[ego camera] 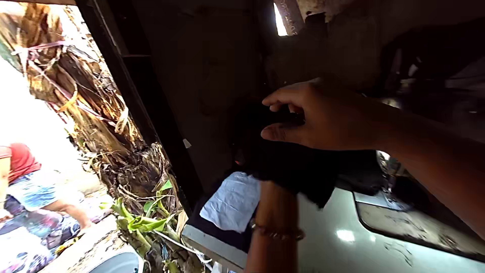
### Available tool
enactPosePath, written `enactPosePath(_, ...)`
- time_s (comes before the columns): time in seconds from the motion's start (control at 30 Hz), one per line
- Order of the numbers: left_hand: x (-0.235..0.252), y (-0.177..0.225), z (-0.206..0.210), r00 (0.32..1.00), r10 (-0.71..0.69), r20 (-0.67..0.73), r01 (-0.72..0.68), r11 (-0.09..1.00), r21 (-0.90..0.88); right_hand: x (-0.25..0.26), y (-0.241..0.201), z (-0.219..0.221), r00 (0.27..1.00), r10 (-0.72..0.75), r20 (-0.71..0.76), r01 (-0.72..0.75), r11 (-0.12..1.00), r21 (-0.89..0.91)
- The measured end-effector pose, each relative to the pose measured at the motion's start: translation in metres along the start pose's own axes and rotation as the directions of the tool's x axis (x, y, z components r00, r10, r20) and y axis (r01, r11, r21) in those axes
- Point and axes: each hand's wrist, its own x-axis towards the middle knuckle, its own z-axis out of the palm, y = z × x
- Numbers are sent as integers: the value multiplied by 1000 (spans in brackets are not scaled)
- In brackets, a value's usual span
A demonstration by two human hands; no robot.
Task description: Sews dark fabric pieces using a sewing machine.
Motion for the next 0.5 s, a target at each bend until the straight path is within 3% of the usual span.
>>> enactPosePath(0.03, 3, -46, -4, 947, 317, -60, -321, 941, -108, -16, 2, -4, 997, -40, -60, 39, 999, -12)
enactPosePath(0.07, 18, -89, -2, 814, 562, -147, -578, 760, -297, -31, 3, -9, 993, -64, -99, 63, 998, -22)
enactPosePath(0.1, 24, -106, -2, 787, 601, -136, -582, 651, -487, -45, 5, -13, 987, -85, -134, 82, 996, -30)
enactPosePath(0.13, 18, -101, -1, 835, 544, -81, -479, 646, -594, -57, 8, -16, 980, -100, -170, 95, 995, -40)
enactPosePath(0.17, 4, -78, 5, 897, 441, 24, -351, 746, -566, -67, 12, -18, 974, -106, -201, 100, 994, -43)
enactPosePath(0.2, -7, -61, 18, 904, 400, 154, -315, 864, -393, -76, 14, -19, 972, -93, -218, 90, 996, -25)
enactPosePath(0.23, -16, -51, 38, 864, 389, 320, -365, 921, -133, -85, 16, -19, 977, -59, -206, 64, 998, 17)
enactPosePath(0.27, -26, -51, 59, 785, 335, 522, -454, 883, 117, -93, 16, -17, 984, -18, -179, 28, 998, 54)
enactPosePath(0.33, -40, -51, 82, 651, 172, 739, -590, 728, 350, -109, 20, -5, 996, 46, -81, -39, 995, 87)
enactPosePath(0.4, -33, -39, 71, 583, 100, 807, -600, 722, 345, -127, 30, 13, 992, 95, 85, -101, 993, 64)
enactPosePath(0.43, -24, -34, 58, 590, 112, 799, -579, 749, 323, -135, 35, 20, 961, 153, 229, -165, 986, 35)
enactPosePath(0.5, 2, -33, 27, 691, 127, 711, -502, 793, 345, -146, 49, 39, 822, 274, 499, -295, 955, -39)
